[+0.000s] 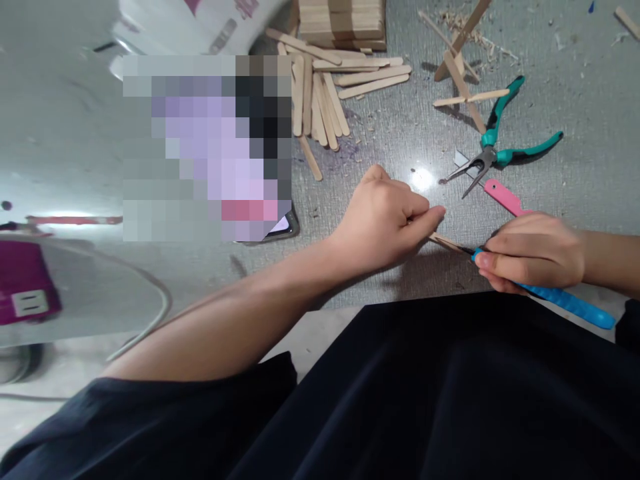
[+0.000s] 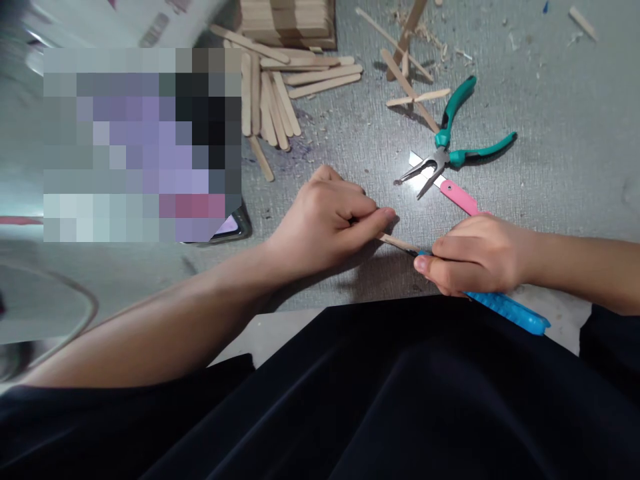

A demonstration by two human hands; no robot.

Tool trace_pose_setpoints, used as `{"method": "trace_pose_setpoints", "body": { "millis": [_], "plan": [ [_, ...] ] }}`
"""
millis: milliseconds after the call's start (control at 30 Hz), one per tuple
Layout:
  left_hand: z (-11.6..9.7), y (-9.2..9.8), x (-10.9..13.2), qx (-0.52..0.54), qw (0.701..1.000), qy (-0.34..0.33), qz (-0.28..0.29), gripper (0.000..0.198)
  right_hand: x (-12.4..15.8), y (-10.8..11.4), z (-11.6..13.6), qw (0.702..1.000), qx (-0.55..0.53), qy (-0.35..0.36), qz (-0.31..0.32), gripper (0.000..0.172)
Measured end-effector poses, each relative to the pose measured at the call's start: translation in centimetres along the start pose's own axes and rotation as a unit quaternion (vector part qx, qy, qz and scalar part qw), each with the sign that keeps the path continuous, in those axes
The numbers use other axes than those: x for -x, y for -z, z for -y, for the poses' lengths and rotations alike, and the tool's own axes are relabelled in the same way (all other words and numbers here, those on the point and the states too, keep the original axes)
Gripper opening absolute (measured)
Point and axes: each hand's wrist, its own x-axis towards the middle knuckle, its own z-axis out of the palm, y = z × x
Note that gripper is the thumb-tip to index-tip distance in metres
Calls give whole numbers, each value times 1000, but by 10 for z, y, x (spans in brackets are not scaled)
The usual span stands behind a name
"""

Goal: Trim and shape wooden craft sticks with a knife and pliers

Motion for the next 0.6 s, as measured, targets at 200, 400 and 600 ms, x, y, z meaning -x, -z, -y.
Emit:
{"method": "trace_pose_setpoints", "body": {
  "millis": [200,400,600],
  "plan": [
    [-2,-2,-1,7,1000,0,-8,54,3,-1,1,997,-46,-57,22,28],
    [-4,-1,0,6,1000,6,-9,53,5,-3,1,988,-124,-89,26,29],
    [-2,-3,2,13,1000,2,-11,52,8,-4,0,981,-156,-107,37,29]
  ]
}}
